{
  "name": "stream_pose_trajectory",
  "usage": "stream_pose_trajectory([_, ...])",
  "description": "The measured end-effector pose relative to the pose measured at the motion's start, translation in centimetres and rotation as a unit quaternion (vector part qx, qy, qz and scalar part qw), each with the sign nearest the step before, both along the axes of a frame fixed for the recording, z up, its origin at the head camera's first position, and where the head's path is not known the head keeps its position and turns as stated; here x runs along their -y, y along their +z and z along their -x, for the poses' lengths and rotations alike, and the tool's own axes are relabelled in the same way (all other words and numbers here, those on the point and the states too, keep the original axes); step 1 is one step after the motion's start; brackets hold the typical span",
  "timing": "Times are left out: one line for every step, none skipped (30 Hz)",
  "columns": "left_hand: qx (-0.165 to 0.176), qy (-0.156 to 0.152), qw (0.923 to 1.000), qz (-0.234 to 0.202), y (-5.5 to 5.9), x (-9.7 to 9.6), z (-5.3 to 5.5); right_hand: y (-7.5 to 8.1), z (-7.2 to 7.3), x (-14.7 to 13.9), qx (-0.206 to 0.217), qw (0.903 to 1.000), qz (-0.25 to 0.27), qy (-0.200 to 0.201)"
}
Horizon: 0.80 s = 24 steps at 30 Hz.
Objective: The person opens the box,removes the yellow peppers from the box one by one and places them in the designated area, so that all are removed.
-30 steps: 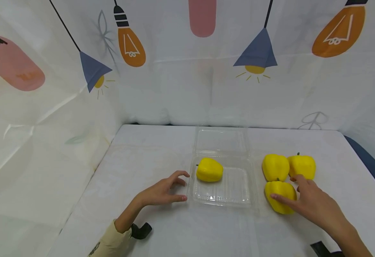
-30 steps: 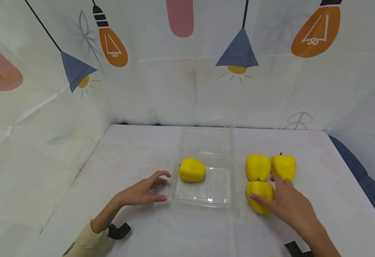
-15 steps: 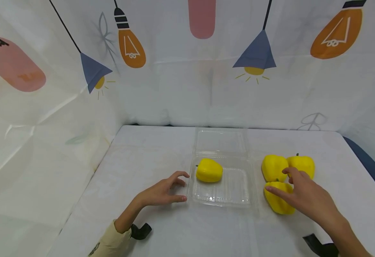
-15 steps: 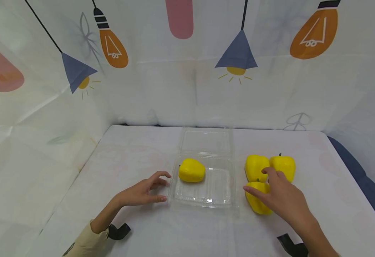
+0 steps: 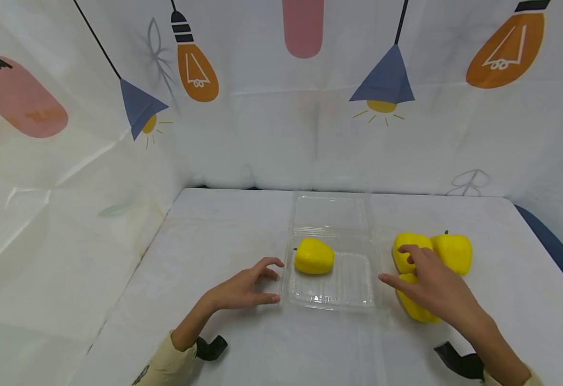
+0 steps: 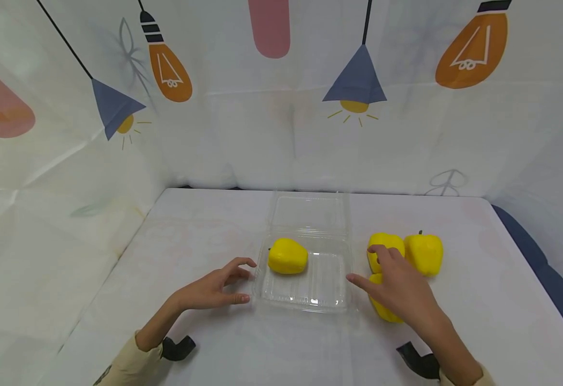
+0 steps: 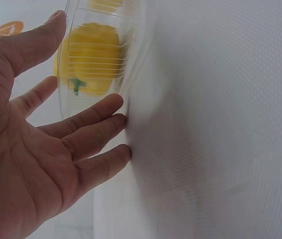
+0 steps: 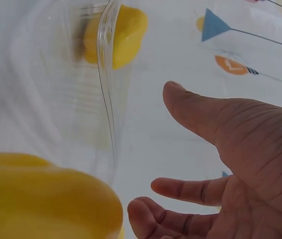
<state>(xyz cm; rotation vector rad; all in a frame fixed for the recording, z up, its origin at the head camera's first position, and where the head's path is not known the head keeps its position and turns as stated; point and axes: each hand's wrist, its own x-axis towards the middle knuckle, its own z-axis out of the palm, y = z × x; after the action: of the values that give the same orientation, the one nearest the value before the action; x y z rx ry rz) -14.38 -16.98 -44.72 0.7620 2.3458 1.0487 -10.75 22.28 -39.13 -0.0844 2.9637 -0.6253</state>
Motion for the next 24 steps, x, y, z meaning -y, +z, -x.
stream_pose_trajectory([0.000, 0.000, 1.0000, 0.000, 0.0, 0.0, 0.0, 0.0, 0.0, 0.2, -0.006, 1.0000, 0.002, 0.005])
stream_pose_trajectory([-0.001, 0.000, 1.0000, 0.000, 0.0, 0.0, 0.0, 0.0, 0.1, 0.3, -0.012, 0.9999, 0.004, 0.009])
stream_pose_trajectory([-0.001, 0.000, 1.0000, 0.000, 0.0, 0.0, 0.0, -0.1, 0.1, 0.5, -0.020, 0.9997, 0.005, 0.013])
stream_pose_trajectory([-0.002, 0.000, 1.0000, 0.001, 0.0, 0.0, 0.0, -0.1, 0.1, 0.7, -0.028, 0.9994, 0.007, 0.017])
stream_pose_trajectory([-0.002, 0.000, 1.0000, 0.002, 0.0, 0.0, 0.0, -0.2, 0.1, 0.9, -0.036, 0.9991, 0.011, 0.022])
stream_pose_trajectory([-0.002, 0.000, 1.0000, 0.003, 0.0, 0.0, 0.0, -0.2, 0.1, 1.1, -0.043, 0.9987, 0.013, 0.025])
stream_pose_trajectory([-0.002, 0.001, 1.0000, 0.003, 0.0, 0.0, 0.0, -0.3, 0.1, 1.3, -0.049, 0.9983, 0.017, 0.029])
stream_pose_trajectory([-0.001, 0.002, 1.0000, 0.004, 0.0, 0.0, 0.0, -0.4, 0.1, 1.5, -0.051, 0.9980, 0.023, 0.031])
stream_pose_trajectory([0.001, 0.002, 1.0000, 0.004, 0.0, 0.0, 0.0, -0.5, 0.2, 1.7, -0.053, 0.9976, 0.027, 0.034])
stream_pose_trajectory([0.001, 0.002, 1.0000, 0.005, 0.0, 0.0, 0.0, -0.6, 0.2, 1.9, -0.053, 0.9975, 0.031, 0.035])
stream_pose_trajectory([0.002, 0.002, 1.0000, 0.005, 0.1, 0.0, 0.0, -0.6, 0.2, 2.0, -0.052, 0.9972, 0.038, 0.037])
stream_pose_trajectory([0.003, 0.003, 1.0000, 0.005, 0.1, 0.0, 0.0, -0.8, 0.2, 2.2, -0.050, 0.9972, 0.041, 0.037])
stream_pose_trajectory([0.003, 0.003, 1.0000, 0.005, 0.0, 0.0, 0.0, -0.9, 0.3, 2.4, -0.049, 0.9970, 0.045, 0.039])
stream_pose_trajectory([0.002, 0.002, 1.0000, 0.005, 0.0, 0.0, 0.0, -1.0, 0.3, 2.5, -0.048, 0.9968, 0.050, 0.040])
stream_pose_trajectory([0.001, 0.002, 1.0000, 0.005, 0.0, 0.0, 0.0, -1.1, 0.4, 2.7, -0.048, 0.9966, 0.052, 0.043])
stream_pose_trajectory([0.000, 0.001, 1.0000, 0.004, 0.0, 0.0, 0.0, -1.3, 0.5, 2.8, -0.047, 0.9963, 0.055, 0.046])
stream_pose_trajectory([0.000, 0.001, 1.0000, 0.004, 0.0, 0.0, 0.0, -1.4, 0.6, 3.0, -0.048, 0.9958, 0.059, 0.050])
stream_pose_trajectory([-0.002, 0.001, 1.0000, 0.004, 0.0, 0.0, 0.0, -1.6, 0.6, 3.2, -0.051, 0.9955, 0.060, 0.053])
stream_pose_trajectory([-0.002, 0.001, 1.0000, 0.003, -0.1, 0.0, 0.1, -1.7, 0.7, 3.3, -0.052, 0.9951, 0.062, 0.057])
stream_pose_trajectory([-0.002, 0.000, 1.0000, 0.002, -0.1, 0.0, 0.1, -1.8, 0.8, 3.5, -0.055, 0.9947, 0.063, 0.061])
stream_pose_trajectory([-0.003, -0.001, 1.0000, 0.002, -0.1, 0.0, 0.1, -2.0, 0.9, 3.6, -0.056, 0.9944, 0.062, 0.065])
stream_pose_trajectory([-0.003, -0.001, 1.0000, 0.001, -0.1, 0.0, 0.1, -2.1, 1.1, 3.8, -0.058, 0.9941, 0.062, 0.068])
stream_pose_trajectory([-0.003, -0.002, 1.0000, 0.001, -0.1, 0.0, 0.1, -2.2, 1.2, 4.0, -0.059, 0.9938, 0.063, 0.070])
stream_pose_trajectory([-0.003, -0.002, 1.0000, 0.000, -0.1, 0.0, 0.1, -2.3, 1.3, 4.3, -0.060, 0.9936, 0.063, 0.072])
